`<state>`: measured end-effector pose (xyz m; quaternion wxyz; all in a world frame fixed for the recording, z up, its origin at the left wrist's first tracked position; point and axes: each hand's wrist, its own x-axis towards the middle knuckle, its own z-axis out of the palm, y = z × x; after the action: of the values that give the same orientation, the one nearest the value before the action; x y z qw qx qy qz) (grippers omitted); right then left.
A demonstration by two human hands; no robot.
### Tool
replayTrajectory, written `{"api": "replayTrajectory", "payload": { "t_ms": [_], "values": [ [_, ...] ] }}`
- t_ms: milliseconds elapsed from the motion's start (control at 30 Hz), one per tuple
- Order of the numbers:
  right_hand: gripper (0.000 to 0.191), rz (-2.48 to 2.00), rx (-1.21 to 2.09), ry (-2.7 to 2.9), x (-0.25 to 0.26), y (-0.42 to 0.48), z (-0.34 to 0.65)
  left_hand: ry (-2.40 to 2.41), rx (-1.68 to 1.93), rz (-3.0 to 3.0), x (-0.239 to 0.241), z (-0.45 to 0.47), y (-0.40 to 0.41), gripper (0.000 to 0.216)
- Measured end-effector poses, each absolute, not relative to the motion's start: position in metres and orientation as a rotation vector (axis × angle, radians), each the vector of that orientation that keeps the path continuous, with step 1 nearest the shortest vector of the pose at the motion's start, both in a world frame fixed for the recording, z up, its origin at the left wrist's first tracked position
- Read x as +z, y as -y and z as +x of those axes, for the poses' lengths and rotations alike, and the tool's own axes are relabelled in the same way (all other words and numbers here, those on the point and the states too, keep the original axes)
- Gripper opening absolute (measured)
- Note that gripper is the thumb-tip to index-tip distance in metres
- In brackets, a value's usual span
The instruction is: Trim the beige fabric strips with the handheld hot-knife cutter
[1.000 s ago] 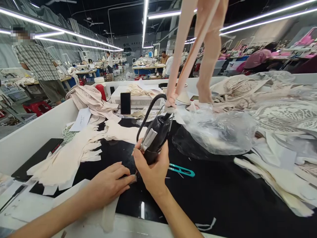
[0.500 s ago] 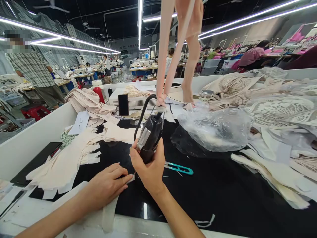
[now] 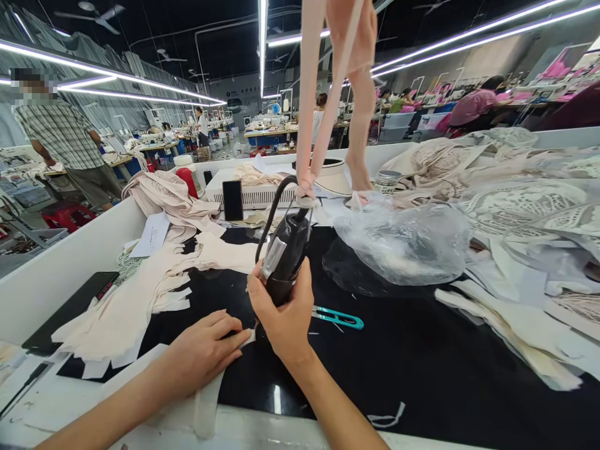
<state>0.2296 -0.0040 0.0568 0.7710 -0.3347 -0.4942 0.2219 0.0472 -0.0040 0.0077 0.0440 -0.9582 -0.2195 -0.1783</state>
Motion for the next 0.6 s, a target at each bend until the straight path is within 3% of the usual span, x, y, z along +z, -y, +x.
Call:
{"api": "replayTrajectory", "payload": {
  "t_ms": [600],
  "values": [
    [0.022, -0.722, 0.479, 1.098, 0.0548, 0.0035, 0.2270, 0.736, -0.586, -2.948, 0.0056, 0.0468, 0.0084, 0.020]
  ]
}}
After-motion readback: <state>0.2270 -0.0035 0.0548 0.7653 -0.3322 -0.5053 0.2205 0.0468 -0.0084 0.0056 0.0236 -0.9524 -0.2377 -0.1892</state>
